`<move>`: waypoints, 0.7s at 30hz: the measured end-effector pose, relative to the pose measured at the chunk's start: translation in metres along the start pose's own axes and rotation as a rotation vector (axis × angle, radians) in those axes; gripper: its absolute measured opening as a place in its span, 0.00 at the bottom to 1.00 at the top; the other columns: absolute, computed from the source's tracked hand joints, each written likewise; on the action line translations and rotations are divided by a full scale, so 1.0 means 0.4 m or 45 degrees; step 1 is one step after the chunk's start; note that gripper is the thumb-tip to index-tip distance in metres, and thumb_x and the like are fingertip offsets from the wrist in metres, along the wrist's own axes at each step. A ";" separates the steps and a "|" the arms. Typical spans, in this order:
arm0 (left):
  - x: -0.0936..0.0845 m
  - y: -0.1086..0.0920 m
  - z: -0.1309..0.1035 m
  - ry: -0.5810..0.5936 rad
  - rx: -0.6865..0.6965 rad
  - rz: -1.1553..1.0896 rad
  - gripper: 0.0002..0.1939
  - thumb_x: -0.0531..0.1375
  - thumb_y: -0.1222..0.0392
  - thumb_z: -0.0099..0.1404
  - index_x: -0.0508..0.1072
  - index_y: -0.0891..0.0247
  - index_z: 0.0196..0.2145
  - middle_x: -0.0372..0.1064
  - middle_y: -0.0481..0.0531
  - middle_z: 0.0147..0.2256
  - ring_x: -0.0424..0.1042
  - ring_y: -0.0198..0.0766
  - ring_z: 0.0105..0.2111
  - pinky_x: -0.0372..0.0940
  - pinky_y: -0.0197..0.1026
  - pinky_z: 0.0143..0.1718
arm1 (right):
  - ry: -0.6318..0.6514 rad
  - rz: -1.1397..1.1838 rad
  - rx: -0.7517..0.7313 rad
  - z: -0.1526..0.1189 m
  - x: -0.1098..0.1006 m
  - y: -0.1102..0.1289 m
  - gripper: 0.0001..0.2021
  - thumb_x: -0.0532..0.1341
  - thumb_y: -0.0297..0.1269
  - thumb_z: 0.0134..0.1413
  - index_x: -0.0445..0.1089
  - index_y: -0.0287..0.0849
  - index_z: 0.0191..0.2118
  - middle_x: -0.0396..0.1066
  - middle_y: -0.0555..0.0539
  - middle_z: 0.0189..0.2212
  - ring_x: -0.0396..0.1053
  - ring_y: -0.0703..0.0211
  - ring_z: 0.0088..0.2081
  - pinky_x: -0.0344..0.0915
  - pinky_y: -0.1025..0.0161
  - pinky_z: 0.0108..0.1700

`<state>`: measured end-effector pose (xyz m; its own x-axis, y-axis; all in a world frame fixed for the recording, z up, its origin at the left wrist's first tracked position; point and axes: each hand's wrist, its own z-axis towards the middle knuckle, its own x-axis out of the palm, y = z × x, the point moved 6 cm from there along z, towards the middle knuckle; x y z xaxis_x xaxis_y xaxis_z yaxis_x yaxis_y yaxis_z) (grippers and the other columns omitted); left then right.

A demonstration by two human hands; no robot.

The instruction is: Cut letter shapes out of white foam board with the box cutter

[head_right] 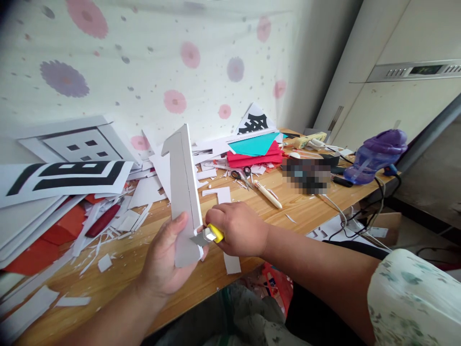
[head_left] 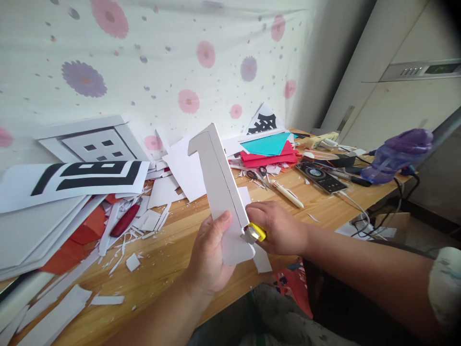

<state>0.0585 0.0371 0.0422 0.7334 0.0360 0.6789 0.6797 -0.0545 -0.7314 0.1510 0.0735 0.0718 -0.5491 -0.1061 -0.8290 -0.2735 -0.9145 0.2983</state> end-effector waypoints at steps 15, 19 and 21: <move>-0.002 -0.003 -0.003 -0.082 0.031 0.058 0.10 0.63 0.54 0.55 0.71 0.65 0.28 0.66 0.47 0.21 0.64 0.31 0.20 0.58 0.34 0.21 | 0.012 0.039 0.039 0.005 -0.004 0.013 0.02 0.54 0.31 0.47 0.59 0.42 0.29 0.67 0.46 0.26 0.63 0.59 0.28 0.57 0.64 0.30; 0.003 -0.001 -0.007 -0.064 -0.005 0.038 0.10 0.63 0.54 0.55 0.71 0.63 0.30 0.66 0.46 0.20 0.63 0.31 0.19 0.58 0.34 0.19 | -0.046 0.026 0.026 0.005 -0.003 0.011 0.03 0.55 0.31 0.47 0.58 0.42 0.29 0.65 0.47 0.25 0.62 0.60 0.28 0.57 0.64 0.30; 0.004 0.003 -0.008 -0.062 -0.035 0.022 0.10 0.63 0.54 0.55 0.72 0.63 0.31 0.65 0.45 0.19 0.63 0.32 0.18 0.58 0.34 0.17 | -0.079 0.035 0.025 0.004 -0.002 0.010 0.03 0.55 0.31 0.46 0.57 0.43 0.28 0.64 0.47 0.25 0.62 0.60 0.27 0.57 0.65 0.29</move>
<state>0.0605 0.0338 0.0429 0.7452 0.0835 0.6616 0.6668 -0.0827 -0.7406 0.1490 0.0706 0.0746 -0.6047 -0.1063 -0.7893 -0.2725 -0.9036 0.3305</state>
